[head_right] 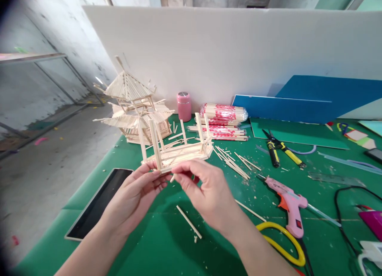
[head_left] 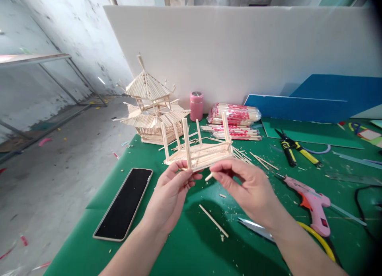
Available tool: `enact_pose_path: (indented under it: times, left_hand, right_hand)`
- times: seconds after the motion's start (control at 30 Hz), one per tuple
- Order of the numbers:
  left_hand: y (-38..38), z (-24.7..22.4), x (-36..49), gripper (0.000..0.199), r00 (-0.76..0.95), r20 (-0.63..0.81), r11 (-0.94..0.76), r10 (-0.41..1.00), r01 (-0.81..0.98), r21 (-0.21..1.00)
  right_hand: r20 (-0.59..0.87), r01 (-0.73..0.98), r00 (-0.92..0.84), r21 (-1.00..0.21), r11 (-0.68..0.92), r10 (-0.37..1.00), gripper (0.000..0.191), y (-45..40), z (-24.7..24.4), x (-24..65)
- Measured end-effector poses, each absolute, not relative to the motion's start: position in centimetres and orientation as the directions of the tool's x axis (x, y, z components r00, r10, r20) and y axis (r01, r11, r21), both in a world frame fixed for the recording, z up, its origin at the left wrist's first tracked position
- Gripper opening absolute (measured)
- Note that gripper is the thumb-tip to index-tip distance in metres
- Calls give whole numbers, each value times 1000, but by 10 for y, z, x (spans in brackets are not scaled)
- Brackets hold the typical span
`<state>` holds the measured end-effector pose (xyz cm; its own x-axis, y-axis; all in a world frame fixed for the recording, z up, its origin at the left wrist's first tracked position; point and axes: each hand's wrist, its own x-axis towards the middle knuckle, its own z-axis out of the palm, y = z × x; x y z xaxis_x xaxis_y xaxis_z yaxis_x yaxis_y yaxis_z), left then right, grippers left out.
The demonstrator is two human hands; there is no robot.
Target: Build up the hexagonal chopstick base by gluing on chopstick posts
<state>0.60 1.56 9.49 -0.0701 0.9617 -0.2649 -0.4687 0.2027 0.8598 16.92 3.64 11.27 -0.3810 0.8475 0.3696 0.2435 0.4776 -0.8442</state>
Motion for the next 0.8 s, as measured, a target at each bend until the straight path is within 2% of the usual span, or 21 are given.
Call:
enact_pose_path:
  times: [0.2, 0.47, 0.8]
  left_hand:
    - [15, 97, 6, 10, -81, -287, 221, 955, -455, 862]
    - [16, 97, 4, 16, -65, -283, 227, 957, -442, 868]
    - [16, 99, 5, 16, -80, -299, 232, 951, -455, 860]
  right_hand:
    - [530, 226, -325, -760, 609, 783, 16, 65, 118, 157]
    - [597, 296, -396, -636, 712, 698, 18, 73, 117, 149]
    - [638, 269, -357, -630, 729, 683, 21, 75, 111, 145]
